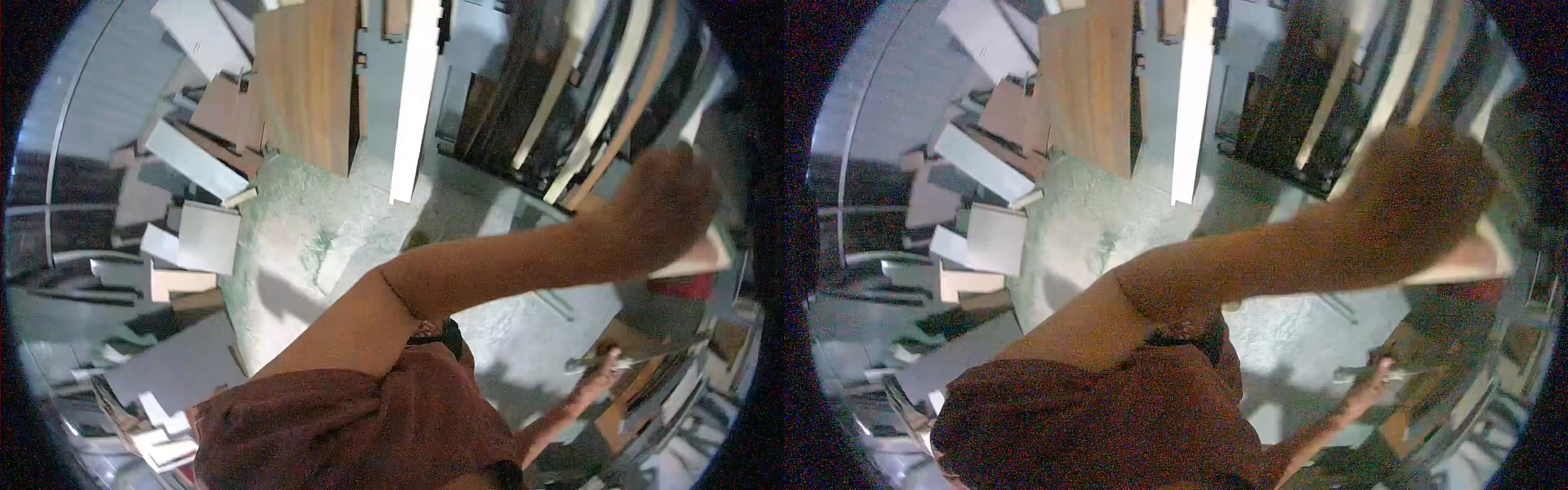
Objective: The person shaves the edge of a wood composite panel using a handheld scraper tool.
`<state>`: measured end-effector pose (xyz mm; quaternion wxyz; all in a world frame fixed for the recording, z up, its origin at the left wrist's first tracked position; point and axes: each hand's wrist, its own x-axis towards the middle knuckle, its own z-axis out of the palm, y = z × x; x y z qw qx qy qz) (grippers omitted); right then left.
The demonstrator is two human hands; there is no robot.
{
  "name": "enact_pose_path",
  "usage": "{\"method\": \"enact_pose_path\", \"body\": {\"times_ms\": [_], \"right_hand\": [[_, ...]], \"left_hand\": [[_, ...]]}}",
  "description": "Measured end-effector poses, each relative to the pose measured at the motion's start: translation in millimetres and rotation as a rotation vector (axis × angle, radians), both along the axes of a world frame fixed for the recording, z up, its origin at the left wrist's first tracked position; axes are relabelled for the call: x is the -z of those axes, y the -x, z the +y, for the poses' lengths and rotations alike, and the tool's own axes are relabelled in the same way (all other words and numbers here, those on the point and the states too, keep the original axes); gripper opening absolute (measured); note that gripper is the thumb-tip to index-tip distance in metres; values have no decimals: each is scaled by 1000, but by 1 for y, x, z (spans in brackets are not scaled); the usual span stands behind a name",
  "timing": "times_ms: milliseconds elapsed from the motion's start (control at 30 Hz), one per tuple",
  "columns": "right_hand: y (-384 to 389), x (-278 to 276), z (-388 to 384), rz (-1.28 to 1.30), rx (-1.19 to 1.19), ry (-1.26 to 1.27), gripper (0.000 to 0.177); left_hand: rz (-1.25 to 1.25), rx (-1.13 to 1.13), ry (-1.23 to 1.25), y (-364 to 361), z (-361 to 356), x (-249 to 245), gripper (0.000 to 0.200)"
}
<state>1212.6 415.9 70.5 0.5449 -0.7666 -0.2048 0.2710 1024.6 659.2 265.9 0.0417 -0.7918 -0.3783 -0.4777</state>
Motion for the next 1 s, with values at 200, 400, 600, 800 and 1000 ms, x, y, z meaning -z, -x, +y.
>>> {"method": "enact_pose_path", "body": {"times_ms": [200, 400, 600, 800, 1000], "right_hand": [[45, -58, 110, -194, -95, -255, 53], [20, 18, 133, -577, -525, -163, 43], [75, 49, 194, -812, -581, 1, 42], [146, 14, 265, -1969, -728, 258, 43], [393, -194, 259, -1135, -427, -263, 51]], "left_hand": [[222, 179, -82, 64, -12, -11, 43], [-127, -187, -34, 109, -15, -2, 43], [-208, -26, 6, 202, 44, 53, 46], [-159, -133, -50, 303, 72, 43, 49], [147, 184, -162, 410, 93, -94, 19]]}}
